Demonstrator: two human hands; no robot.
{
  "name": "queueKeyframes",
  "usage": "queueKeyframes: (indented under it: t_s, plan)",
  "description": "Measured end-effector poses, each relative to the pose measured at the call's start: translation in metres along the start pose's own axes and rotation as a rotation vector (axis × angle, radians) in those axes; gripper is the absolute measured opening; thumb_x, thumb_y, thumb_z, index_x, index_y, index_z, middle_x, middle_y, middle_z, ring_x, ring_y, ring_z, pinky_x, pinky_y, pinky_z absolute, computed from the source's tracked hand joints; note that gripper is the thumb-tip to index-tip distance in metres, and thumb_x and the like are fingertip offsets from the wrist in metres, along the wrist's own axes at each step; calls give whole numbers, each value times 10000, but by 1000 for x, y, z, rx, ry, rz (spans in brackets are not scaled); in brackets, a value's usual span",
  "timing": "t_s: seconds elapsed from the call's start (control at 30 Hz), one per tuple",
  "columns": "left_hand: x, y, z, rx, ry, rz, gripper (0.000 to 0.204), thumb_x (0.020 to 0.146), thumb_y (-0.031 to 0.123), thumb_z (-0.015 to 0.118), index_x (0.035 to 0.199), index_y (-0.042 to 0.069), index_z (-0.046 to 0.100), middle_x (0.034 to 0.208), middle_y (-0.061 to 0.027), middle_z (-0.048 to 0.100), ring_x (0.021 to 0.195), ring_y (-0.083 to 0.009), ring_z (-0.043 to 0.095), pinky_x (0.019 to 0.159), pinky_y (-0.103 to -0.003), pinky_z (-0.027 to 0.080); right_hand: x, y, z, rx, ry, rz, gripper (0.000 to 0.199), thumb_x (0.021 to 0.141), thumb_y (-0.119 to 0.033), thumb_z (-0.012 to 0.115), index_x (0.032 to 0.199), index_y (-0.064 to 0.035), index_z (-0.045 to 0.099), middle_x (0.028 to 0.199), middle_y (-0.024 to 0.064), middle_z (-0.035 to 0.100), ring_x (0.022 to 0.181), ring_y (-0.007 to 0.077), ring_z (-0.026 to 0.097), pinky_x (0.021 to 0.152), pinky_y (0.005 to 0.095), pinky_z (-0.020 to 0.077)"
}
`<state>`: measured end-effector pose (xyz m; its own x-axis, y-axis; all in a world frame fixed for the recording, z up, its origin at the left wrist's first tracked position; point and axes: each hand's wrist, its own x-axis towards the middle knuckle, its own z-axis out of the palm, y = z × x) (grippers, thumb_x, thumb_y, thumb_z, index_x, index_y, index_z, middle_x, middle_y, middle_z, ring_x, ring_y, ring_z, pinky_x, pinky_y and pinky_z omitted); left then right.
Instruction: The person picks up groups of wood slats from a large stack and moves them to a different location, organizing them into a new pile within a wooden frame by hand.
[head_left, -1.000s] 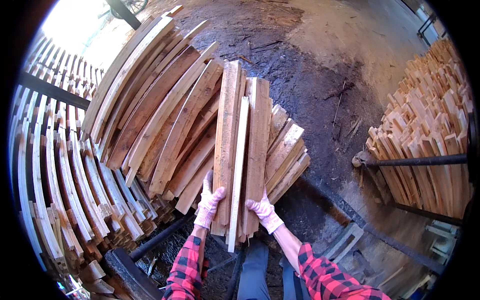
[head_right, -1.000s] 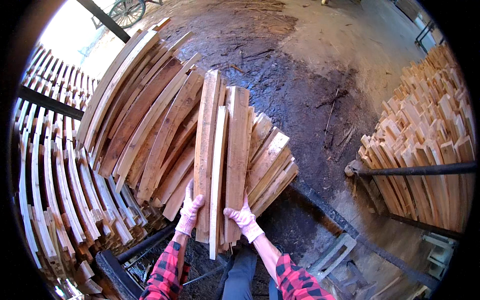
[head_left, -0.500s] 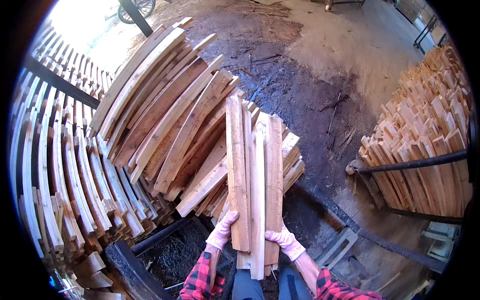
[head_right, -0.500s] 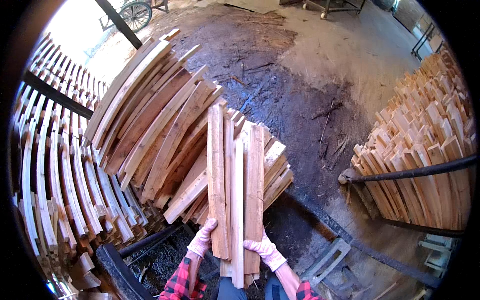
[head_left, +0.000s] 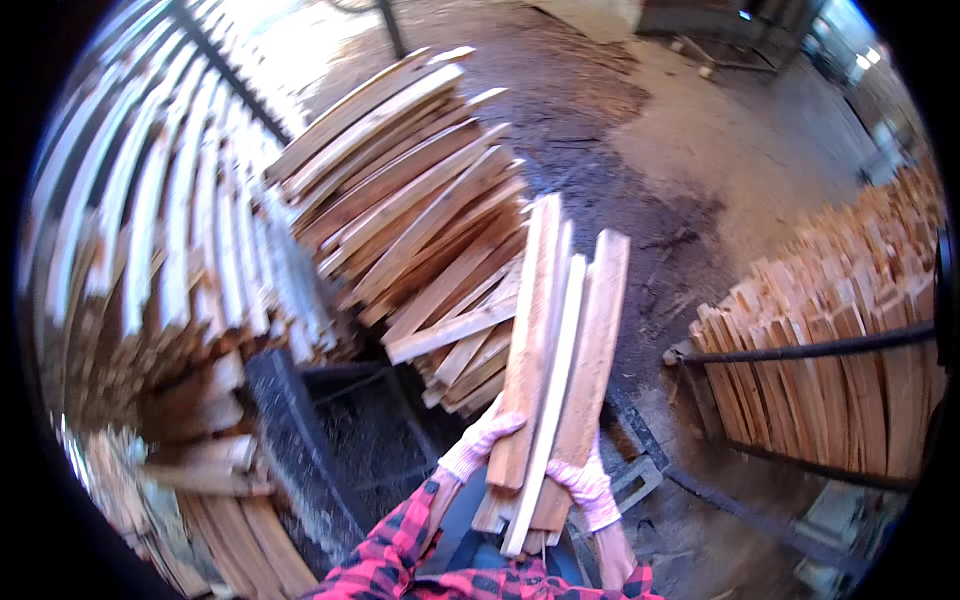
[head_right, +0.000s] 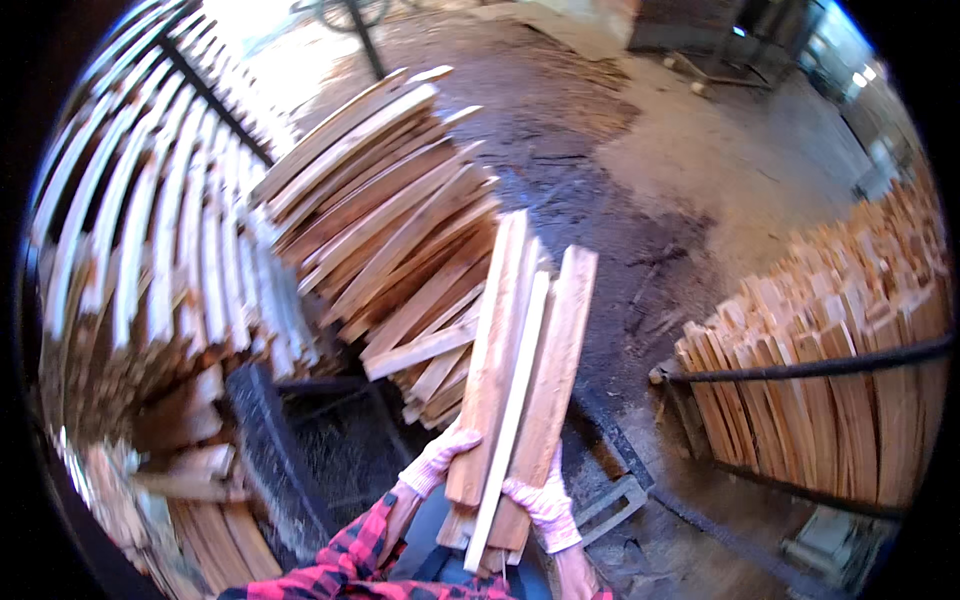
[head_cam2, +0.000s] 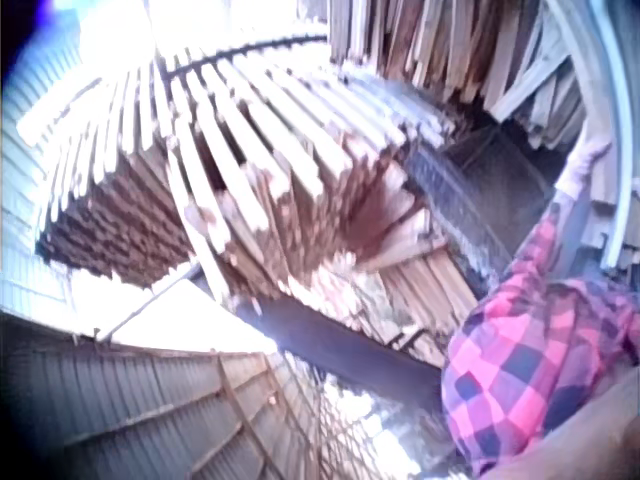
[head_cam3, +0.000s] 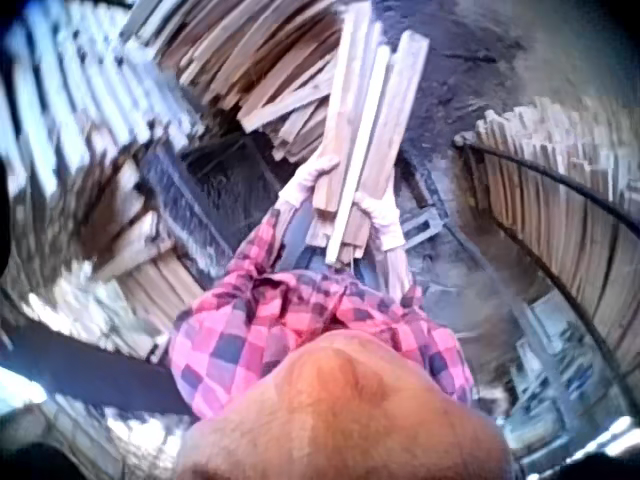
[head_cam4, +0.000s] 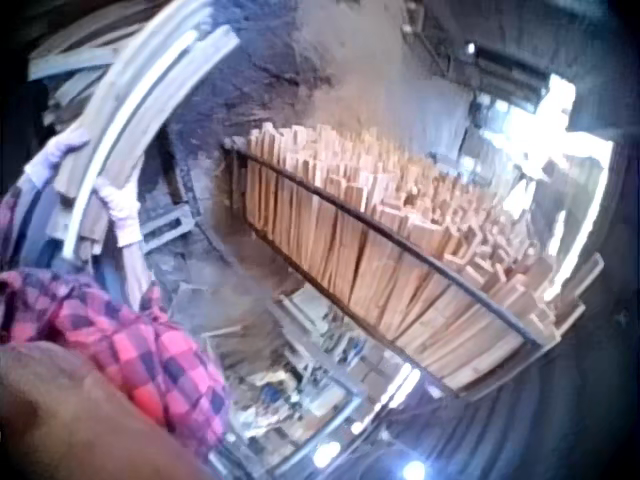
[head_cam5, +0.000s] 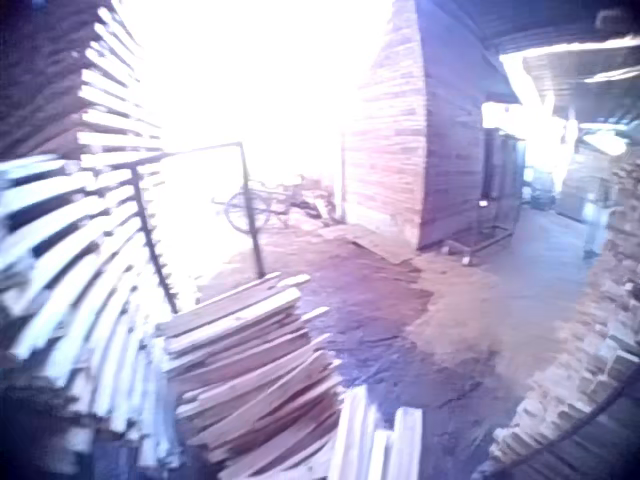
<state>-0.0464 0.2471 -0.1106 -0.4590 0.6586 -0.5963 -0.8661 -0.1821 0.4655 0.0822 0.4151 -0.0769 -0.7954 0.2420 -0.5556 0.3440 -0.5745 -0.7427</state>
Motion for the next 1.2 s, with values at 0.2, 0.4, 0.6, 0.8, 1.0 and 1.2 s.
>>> queueKeyframes:
  t_s: [0.2,0.4,0.6,0.8,1.0,1.2]
  plan:
    - [-75,15,29,-26,1,424,1073,771,209,854,1603,86,187,1415,-74,523,1255,-186,520,1089,-356,404,-20,-51,9,-181,-346,-65,1344,606,-165,974,1614,-171,84,1525,90,404,1369,251,447,1141,436,410]
    - [-222,3,29,114,334,600,794,799,134,839,1485,81,445,1377,-78,585,1280,-175,526,1080,-331,427,-43,-105,107,-578,-828,-185,1492,498,-291,1015,1617,-105,46,1605,121,293,1462,238,318,1201,387,302]
    - [-347,-64,20,-227,775,1110,638,891,336,735,1397,9,524,1270,-92,616,1241,-247,549,1086,-412,449,-101,-109,267,-1025,-1376,-288,1349,564,-498,934,1613,-146,162,1578,185,338,1453,320,354,1182,415,313]
    - [-440,25,-30,-313,1095,1343,953,880,635,641,1528,10,330,1500,-203,422,1323,-326,478,1127,-452,400,-150,-66,436,-1262,-1512,-557,1023,699,-554,741,1554,-183,321,1223,295,566,1108,456,609,927,490,516]
    - [-549,20,-208,-124,1510,934,1087,855,649,682,1589,27,177,1559,-213,345,1361,-323,432,1146,-450,369,-184,29,445,-941,-1619,-1050,650,712,-507,717,1224,-119,612,1081,230,619,1026,408,599,829,559,500]
    - [-510,46,-163,194,1783,854,884,904,532,701,1524,5,356,1540,-216,369,1352,-312,445,1169,-435,339,-116,-1,305,-630,-1592,-450,651,854,-390,679,1405,-85,514,1379,196,540,1234,363,558,1032,441,468]
